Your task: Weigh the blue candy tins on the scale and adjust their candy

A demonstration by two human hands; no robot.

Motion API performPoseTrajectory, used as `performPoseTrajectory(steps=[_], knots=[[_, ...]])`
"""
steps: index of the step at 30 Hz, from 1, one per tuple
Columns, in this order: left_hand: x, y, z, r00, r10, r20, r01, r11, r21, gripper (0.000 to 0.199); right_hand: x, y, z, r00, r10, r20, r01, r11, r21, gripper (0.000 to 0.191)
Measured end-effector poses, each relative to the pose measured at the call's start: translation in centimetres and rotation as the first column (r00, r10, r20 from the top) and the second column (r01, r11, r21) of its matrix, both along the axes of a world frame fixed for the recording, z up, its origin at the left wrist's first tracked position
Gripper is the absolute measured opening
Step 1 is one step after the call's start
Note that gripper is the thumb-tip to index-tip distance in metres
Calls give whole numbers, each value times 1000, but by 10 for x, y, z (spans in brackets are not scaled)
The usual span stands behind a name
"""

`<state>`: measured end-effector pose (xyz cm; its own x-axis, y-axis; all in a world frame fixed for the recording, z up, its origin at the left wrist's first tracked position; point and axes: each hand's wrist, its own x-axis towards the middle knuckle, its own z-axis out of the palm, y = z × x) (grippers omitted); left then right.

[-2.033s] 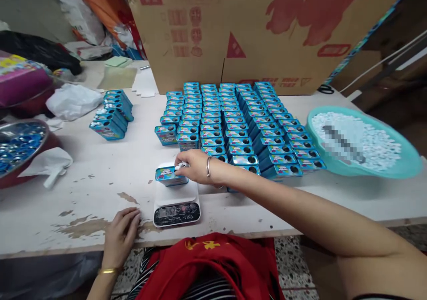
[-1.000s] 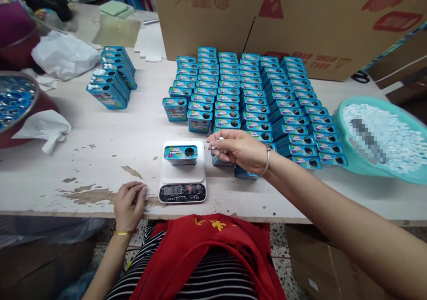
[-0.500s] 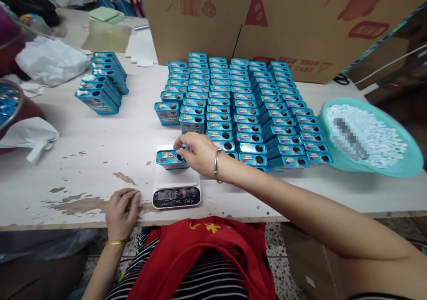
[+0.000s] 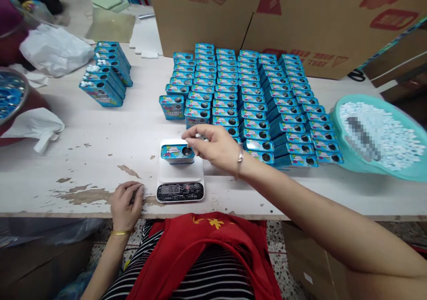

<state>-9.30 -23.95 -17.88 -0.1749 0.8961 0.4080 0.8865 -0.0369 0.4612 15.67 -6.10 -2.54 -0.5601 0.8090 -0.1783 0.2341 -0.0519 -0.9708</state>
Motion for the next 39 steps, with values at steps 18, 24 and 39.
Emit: performPoseTrajectory(steps=[18,24,39], knots=[[0,-2,-1,1000,24,-2,-24,1000,3,13,41,-39,-22,925,-363,-114,204,728,-655,30],[18,34,50,995,-57,83,51,996,69,37,27,-56,-35,941,-266,-208,63,744,-665,38],[-24,199,95,934,-340,-110,326,937,-126,33,44,-99,-75,868,-432,-243,111,646,-755,48]])
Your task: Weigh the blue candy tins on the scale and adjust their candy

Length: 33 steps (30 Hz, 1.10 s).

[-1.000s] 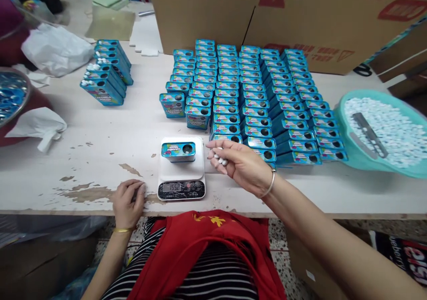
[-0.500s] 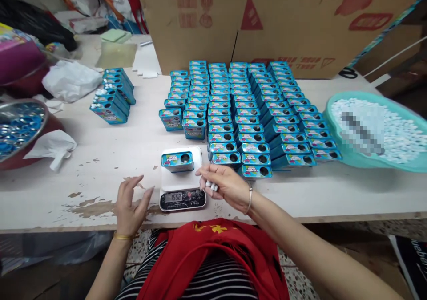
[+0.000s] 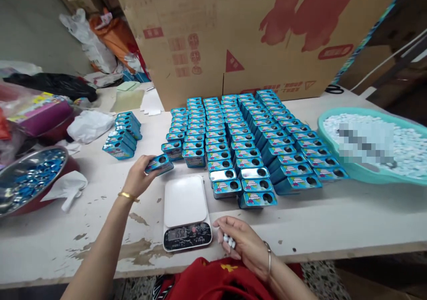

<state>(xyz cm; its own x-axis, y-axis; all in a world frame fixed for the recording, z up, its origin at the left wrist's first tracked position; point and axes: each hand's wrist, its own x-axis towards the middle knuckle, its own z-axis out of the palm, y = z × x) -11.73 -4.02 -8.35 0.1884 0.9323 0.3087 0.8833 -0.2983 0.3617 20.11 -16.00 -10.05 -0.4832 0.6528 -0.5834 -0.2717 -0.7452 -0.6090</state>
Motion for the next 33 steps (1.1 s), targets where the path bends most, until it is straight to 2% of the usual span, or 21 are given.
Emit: performPoseTrajectory(steps=[4,6,8,10,11,12,14,15,17,20,23,26,30,33], knots=[[6,33,-21,999,-44,-19,44,999,1,36,-7,-2,-8,999,19,-40,-19,1000,-6,50],[11,40,-26,999,-38,-20,39,996,77,43,-12,-4,-14,997,48,-54,-48,999,-1,51],[6,44,-25,1000,-2,-26,7,982,189,47,-15,-6,-21,996,64,-60,-65,998,-14,50],[-15,47,-20,993,111,-26,-99,952,290,44,-14,-9,-30,997,65,-53,-67,996,-51,48],[-31,48,-16,976,215,-32,-195,929,314,41,-13,-10,-34,997,60,-44,-63,996,-69,47],[-49,50,-13,938,344,-52,-311,896,315,39,-12,-11,-37,998,55,-35,-58,995,-82,46],[-87,54,-7,808,573,-140,-524,806,277,38,-11,-11,-43,998,52,-28,-55,995,-83,44],[-103,56,-6,753,626,-201,-580,777,245,37,-11,-11,-44,998,53,-31,-56,996,-75,43],[-128,58,-5,722,626,-294,-598,779,189,29,-13,-10,-43,998,60,-35,-61,997,-52,45],[-140,55,-4,769,529,-358,-519,845,131,14,-15,-6,-36,999,43,-3,-43,998,-45,48],[-128,39,6,802,418,-428,-417,903,100,7,-14,-3,-30,997,-26,71,30,998,-53,50],[-94,13,29,839,265,-476,-265,962,68,13,-10,0,-30,987,-86,136,92,995,-39,53],[-19,-28,65,871,-29,-490,39,999,9,26,-8,2,-34,984,-116,135,117,993,-5,55],[44,-49,74,837,-249,-488,227,968,-105,27,-6,-1,-34,982,-150,117,156,987,-44,50]])
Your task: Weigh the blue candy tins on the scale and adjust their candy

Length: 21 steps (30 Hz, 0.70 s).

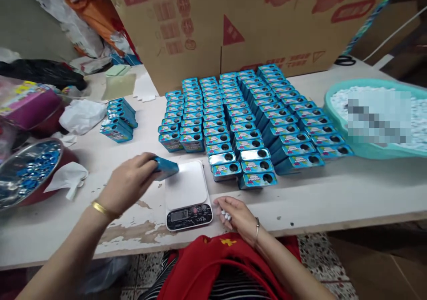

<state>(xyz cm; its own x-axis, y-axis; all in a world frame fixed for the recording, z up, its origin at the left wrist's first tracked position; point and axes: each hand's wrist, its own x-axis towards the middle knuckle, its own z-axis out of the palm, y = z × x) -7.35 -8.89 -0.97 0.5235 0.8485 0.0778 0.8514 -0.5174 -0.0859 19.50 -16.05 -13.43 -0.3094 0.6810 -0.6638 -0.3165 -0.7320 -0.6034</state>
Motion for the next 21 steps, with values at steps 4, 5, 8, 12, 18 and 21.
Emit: performPoseTrajectory(steps=[4,5,8,12,18,21], knots=[[53,-5,-13,989,-130,-73,122,987,-101,17,8,-7,2,990,-64,-123,60,998,-34,39],[58,-3,-16,987,-136,-85,125,985,-121,15,12,-9,3,984,-82,-157,74,996,-54,37],[60,-1,-18,992,-120,-44,112,983,-143,13,22,-15,6,963,-135,-234,101,983,-155,29],[35,-9,-8,978,-5,210,20,997,-68,38,32,-22,13,962,-135,-236,74,965,-252,28],[-24,-51,-34,795,358,490,-382,922,-55,35,33,-26,17,977,20,-212,-70,971,-230,35],[-45,-78,-71,719,487,496,-489,861,-136,36,30,-22,24,976,117,-185,-147,976,-161,39]])
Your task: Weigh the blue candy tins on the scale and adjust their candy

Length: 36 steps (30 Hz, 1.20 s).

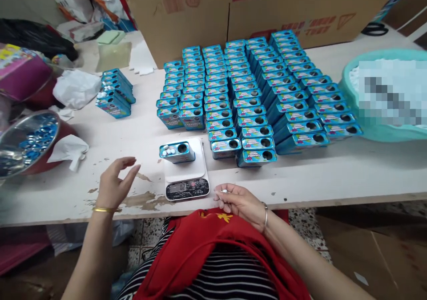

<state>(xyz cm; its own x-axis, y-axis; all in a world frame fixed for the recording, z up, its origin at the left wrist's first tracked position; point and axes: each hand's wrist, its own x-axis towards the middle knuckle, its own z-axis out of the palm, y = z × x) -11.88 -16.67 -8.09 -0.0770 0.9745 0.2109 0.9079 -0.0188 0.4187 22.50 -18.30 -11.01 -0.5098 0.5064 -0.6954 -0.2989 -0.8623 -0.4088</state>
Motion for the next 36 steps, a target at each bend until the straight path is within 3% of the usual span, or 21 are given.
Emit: performPoseTrajectory(steps=[5,9,13,15,20,22,25,36], knots=[[-8,-34,-55,994,71,82,-64,995,-83,35,-7,24,32,973,177,151,-206,957,206,40],[-3,-44,-74,998,36,56,-33,997,-65,29,-21,61,61,928,197,316,-332,823,461,35],[-1,-45,-80,998,53,16,-53,999,-13,27,-47,95,84,848,172,501,-485,630,606,18],[-1,-45,-83,998,61,-2,-61,998,15,27,-62,107,91,775,151,614,-594,507,625,10],[-1,-45,-90,996,76,-36,-73,994,76,26,-89,122,89,528,-49,848,-836,147,529,8],[-1,-46,-92,996,84,-42,-80,993,87,26,-94,123,84,444,-133,886,-889,57,454,11],[0,-47,-94,994,98,-43,-94,992,86,25,-96,123,79,375,-190,907,-923,15,384,19],[3,-47,-97,991,125,-40,-120,987,110,24,-95,126,85,346,-179,921,-937,-9,350,23]])
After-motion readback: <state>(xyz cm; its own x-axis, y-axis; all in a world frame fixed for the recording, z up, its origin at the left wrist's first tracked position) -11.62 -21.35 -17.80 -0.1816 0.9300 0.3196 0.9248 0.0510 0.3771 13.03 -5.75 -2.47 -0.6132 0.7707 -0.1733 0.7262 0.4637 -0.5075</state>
